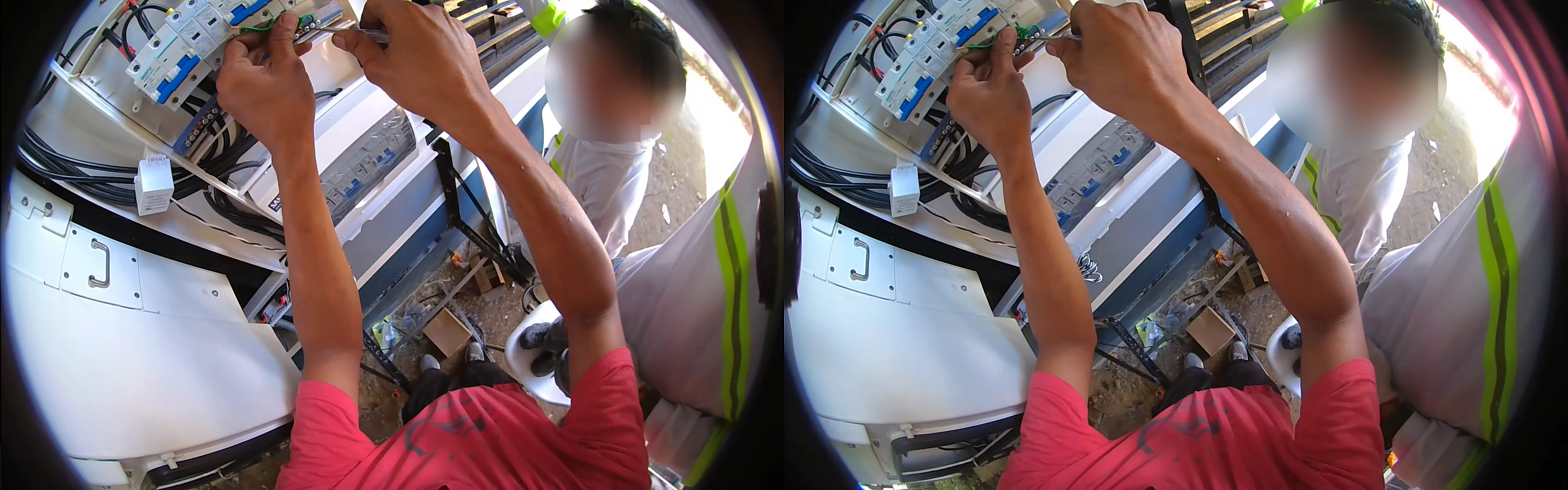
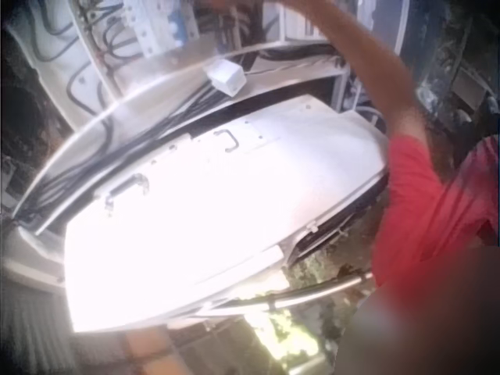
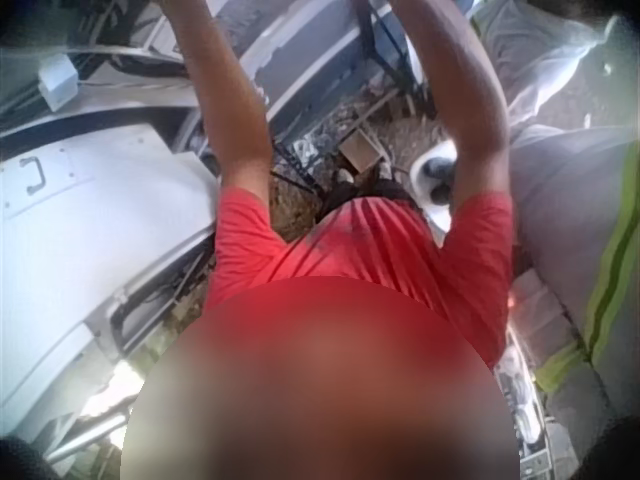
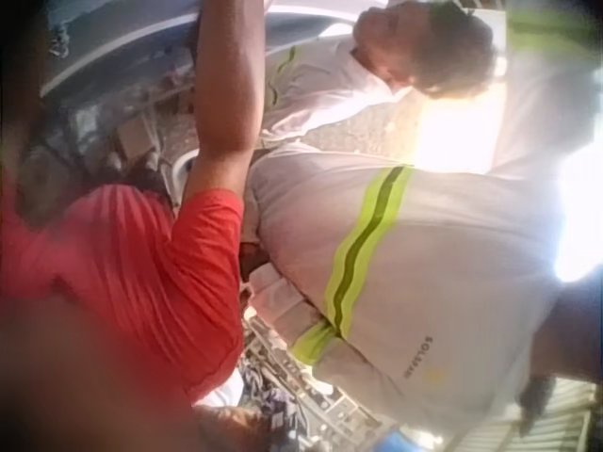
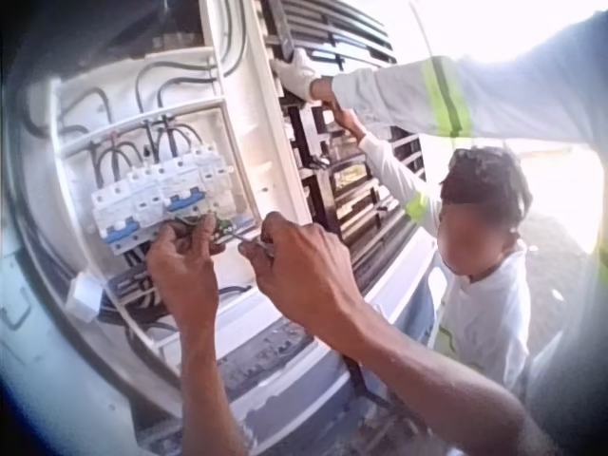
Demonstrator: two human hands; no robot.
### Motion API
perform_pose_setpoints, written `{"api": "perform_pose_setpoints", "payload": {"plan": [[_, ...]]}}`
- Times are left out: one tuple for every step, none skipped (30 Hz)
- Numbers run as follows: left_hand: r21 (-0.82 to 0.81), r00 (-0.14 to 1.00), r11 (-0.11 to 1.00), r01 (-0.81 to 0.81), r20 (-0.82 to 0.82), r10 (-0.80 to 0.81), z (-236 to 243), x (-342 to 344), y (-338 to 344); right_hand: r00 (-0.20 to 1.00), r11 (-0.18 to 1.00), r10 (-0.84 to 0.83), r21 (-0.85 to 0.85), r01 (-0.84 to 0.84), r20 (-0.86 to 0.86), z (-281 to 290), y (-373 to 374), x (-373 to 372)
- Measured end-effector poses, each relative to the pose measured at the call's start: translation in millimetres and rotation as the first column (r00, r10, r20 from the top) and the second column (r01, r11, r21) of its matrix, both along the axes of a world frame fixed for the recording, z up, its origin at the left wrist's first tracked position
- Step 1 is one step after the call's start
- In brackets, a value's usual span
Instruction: The person strips and shapes green wires, then uses a screwdriver to connect them to terminals inside an open electrical panel. A coworker in a high-visibility shirt stands nearby and occasionally reaches into the panel.
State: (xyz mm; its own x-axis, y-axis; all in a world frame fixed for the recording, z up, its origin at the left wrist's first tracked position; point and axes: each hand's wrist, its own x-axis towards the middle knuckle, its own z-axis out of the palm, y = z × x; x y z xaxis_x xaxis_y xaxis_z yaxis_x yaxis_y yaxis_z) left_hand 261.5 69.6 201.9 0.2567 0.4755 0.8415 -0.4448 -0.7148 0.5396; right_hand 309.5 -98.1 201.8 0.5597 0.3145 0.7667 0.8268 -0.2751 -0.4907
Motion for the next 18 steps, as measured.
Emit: {"api": "perform_pose_setpoints", "payload": {"plan": [[0.006,1.0,1.0,0.012,0.021,-0.012,-1.6,0.0,0.5,1.0,1.0,-0.003,0.007,0.003,0.005,-0.2,0.8,0.4],[-0.006,0.999,1.0,0.022,0.039,-0.022,-3.4,0.3,0.6,1.0,1.0,-0.006,-0.001,0.006,-0.015,-0.3,1.3,0.7],[-0.021,0.998,0.999,0.033,0.053,-0.032,-4.9,1.3,0.5,0.999,1.0,-0.011,-0.008,0.011,-0.034,-0.2,1.2,0.6],[-0.021,0.998,0.999,0.025,0.059,-0.024,-6.0,2.5,0.7,0.998,1.0,-0.015,-0.017,0.014,-0.053,0.7,1.1,1.0],[-0.024,0.998,1.0,0.014,0.06,-0.013,-7.2,2.6,0.6,0.999,1.0,-0.018,-0.018,0.017,-0.05,0.8,0.4,0.1],[-0.019,0.997,1.0,0.011,0.078,-0.01,-5.7,6.2,1.2,0.999,1.0,-0.021,-0.015,0.021,-0.037,2.8,0.0,1.1],[-0.02,0.997,1.0,0.012,0.075,-0.01,-5.6,7.2,1.2,0.999,1.0,-0.023,-0.015,0.022,-0.033,3.4,-0.9,0.5],[-0.018,0.997,1.0,0.02,0.076,-0.018,-5.7,7.9,1.4,0.999,1.0,-0.007,-0.006,0.006,-0.039,4.0,-1.9,0.6],[-0.009,0.996,0.999,0.032,0.083,-0.031,-5.6,7.9,1.6,0.999,1.0,0.011,0.003,-0.011,-0.046,4.4,-2.3,0.5],[-0.009,0.997,1.0,0.019,0.073,-0.018,-5.5,7.1,1.9,0.998,1.0,0.029,0.012,-0.028,-0.053,4.5,-2.4,0.5],[0.0,0.998,1.0,0.012,0.069,-0.012,-6.1,5.4,2.2,0.999,1.0,0.014,0.017,-0.013,-0.036,4.6,-1.4,0.5],[0.009,0.998,1.0,0.006,0.065,-0.006,-6.3,4.3,2.2,1.0,1.0,-0.002,0.022,0.003,-0.02,4.4,-0.3,0.3],[0.002,0.995,1.0,0.011,0.104,-0.011,-7.9,3.0,1.5,1.0,0.999,-0.02,0.029,0.02,-0.002,4.2,1.1,0.4],[-0.006,0.989,1.0,0.016,0.144,-0.015,-11.3,0.3,0.1,1.0,0.999,-0.031,0.028,0.031,-0.001,3.9,2.3,0.4],[-0.013,0.983,1.0,0.021,0.182,-0.018,-14.3,-3.0,-0.6,0.999,0.999,-0.042,0.026,0.042,-0.002,3.4,2.9,0.0],[-0.011,0.982,1.0,0.007,0.191,-0.005,-16.0,-6.3,-0.2,0.999,0.998,-0.051,0.023,0.051,-0.002,3.0,3.8,-0.8],[-0.008,0.98,1.0,-0.006,0.199,0.008,-17.3,-9.2,0.4,0.999,0.999,-0.046,0.018,0.046,-0.018,2.8,4.3,-2.0],[-0.004,0.978,1.0,-0.019,0.208,0.019,-17.9,-10.7,1.2,0.998,0.999,-0.043,0.012,0.043,-0.034,2.7,4.2,-3.4]]}}
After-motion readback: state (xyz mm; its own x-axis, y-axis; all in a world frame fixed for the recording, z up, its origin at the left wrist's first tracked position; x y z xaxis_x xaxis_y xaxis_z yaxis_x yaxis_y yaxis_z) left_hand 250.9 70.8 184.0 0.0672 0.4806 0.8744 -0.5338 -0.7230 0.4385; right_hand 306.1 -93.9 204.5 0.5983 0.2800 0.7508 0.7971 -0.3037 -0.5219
